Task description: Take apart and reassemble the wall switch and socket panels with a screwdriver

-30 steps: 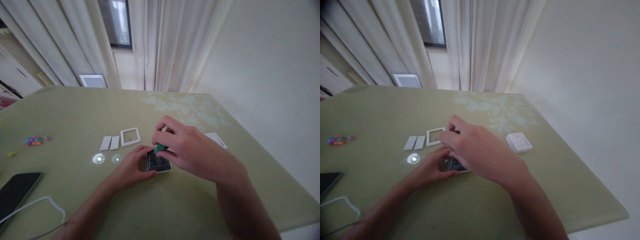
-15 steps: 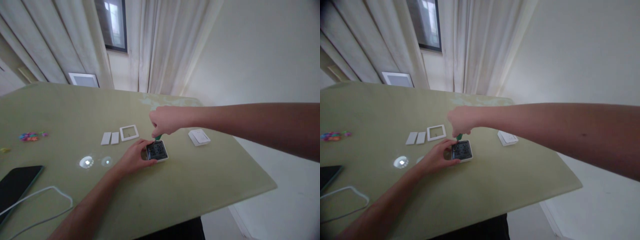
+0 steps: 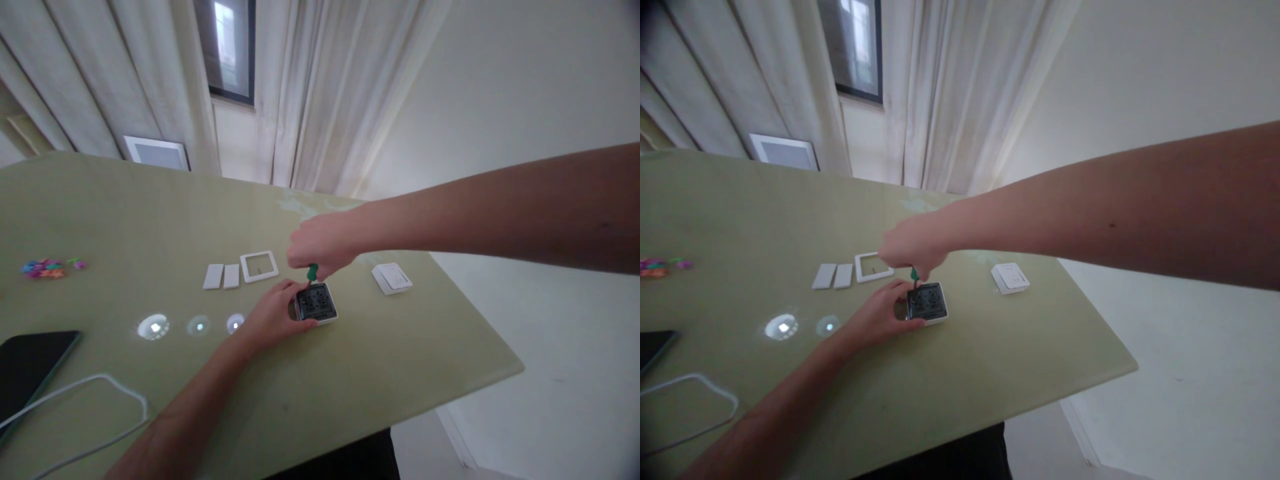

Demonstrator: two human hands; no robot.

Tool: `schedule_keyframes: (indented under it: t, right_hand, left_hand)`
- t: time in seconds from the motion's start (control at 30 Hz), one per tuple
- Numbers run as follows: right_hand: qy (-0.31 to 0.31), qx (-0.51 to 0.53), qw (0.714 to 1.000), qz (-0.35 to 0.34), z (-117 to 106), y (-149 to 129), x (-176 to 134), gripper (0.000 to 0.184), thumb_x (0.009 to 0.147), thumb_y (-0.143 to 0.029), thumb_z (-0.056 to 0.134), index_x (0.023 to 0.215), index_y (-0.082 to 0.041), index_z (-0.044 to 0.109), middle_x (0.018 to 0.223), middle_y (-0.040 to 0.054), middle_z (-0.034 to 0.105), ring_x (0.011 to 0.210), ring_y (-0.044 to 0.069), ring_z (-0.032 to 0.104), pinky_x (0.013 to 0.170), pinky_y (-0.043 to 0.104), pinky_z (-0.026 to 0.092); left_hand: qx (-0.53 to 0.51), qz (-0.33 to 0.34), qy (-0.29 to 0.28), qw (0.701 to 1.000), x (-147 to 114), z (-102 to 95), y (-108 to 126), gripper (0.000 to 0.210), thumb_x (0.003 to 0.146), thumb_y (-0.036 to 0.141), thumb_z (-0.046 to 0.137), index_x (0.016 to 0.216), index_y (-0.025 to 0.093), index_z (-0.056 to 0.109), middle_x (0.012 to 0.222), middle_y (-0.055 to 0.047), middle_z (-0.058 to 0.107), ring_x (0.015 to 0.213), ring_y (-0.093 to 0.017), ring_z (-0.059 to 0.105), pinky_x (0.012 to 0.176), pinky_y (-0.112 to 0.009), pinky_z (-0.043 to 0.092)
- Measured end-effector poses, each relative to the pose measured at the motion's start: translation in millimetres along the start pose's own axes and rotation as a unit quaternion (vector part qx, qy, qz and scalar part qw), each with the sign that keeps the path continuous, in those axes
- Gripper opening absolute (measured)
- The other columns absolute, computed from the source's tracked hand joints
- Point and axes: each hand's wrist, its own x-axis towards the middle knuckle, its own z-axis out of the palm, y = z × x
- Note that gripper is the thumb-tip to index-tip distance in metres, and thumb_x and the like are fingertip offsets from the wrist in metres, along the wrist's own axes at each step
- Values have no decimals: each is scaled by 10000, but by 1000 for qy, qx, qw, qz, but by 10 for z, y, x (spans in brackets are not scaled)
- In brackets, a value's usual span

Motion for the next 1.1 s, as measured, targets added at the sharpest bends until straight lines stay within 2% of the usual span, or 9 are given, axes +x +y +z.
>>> schedule_keyframes:
  t: [0.1, 0.23, 0.37, 0.5, 0.6, 0.7, 0.9, 1.0, 1.1]
  right_hand:
    - [6, 70, 996, 54, 46, 96, -24, 195, 899, -241, 809, 943, -51, 791, 785, 25, 747, 783, 142, 640, 687, 285, 365]
    - [-44, 196, 972, 119, 125, 166, -17, 203, 832, -273, 863, 862, -90, 780, 619, -21, 685, 670, 138, 637, 653, 268, 416]
    - [-55, 204, 966, 152, 124, 119, 6, 236, 772, -303, 906, 838, -121, 770, 624, -13, 692, 672, 161, 653, 644, 284, 438]
    - [-31, 141, 979, 143, 117, 0, -47, 264, 777, -321, 902, 899, -119, 783, 784, 49, 761, 777, 193, 686, 650, 289, 424]
    - [9, 36, 993, 116, 180, -81, -134, 301, 829, -361, 871, 1004, -129, 793, 953, 119, 796, 882, 247, 715, 669, 311, 422]
    - [30, -117, 993, 14, 274, -118, -225, 147, 978, -236, 703, 1085, -168, 778, 897, 104, 794, 853, 259, 734, 645, 332, 397]
    - [76, -292, 927, -224, 274, -145, -242, 428, 1082, -40, 329, 1090, -163, 739, 962, 94, 813, 816, 224, 748, 613, 365, 357]
    - [80, -297, 923, -233, 217, -160, -175, 399, 1086, -57, 361, 1094, -160, 747, 996, 94, 818, 853, 226, 752, 628, 367, 365]
    - [81, -258, 948, -167, 226, -151, -124, 266, 1094, -306, 547, 1101, -155, 766, 979, 104, 808, 888, 264, 753, 643, 360, 376]
  left_hand:
    - [-15, 9, -17, 1000, -7, -4, 41, 646, 757, 462, 894, 1324, 221, 702, 1229, -99, 721, 1116, -332, 712, 1008, -475, 571]
    - [-24, 16, -32, 999, -15, 3, 80, 621, 748, 460, 890, 1300, 239, 709, 1201, -94, 727, 1081, -331, 714, 980, -480, 574]
    - [-21, 20, -25, 999, -18, 16, 83, 630, 746, 483, 887, 1295, 231, 709, 1206, -106, 732, 1090, -344, 717, 987, -495, 576]
    - [-25, 15, -19, 999, -24, 31, 76, 669, 742, 461, 895, 1332, 233, 678, 1230, -111, 737, 1107, -351, 720, 988, -504, 579]
    - [-26, 16, -14, 999, -27, 39, 66, 684, 748, 453, 898, 1348, 226, 660, 1264, -119, 736, 1126, -351, 716, 989, -502, 579]
    - [-22, 25, -14, 999, -18, 38, 47, 667, 759, 455, 898, 1340, 220, 669, 1273, -119, 740, 1142, -346, 706, 1005, -498, 569]
    - [-15, 38, -35, 999, 5, 26, 43, 450, 800, 463, 866, 1151, 216, 734, 1201, -105, 775, 1115, -349, 721, 996, -501, 567]
    - [-1, 41, -36, 999, -14, 28, 73, 396, 834, 459, 838, 1134, 224, 731, 1193, -86, 782, 1119, -363, 725, 973, -497, 581]
    - [4, 42, -31, 999, -40, 36, 96, 481, 850, 432, 817, 1267, 229, 688, 1243, -91, 763, 1162, -375, 708, 995, -510, 576]
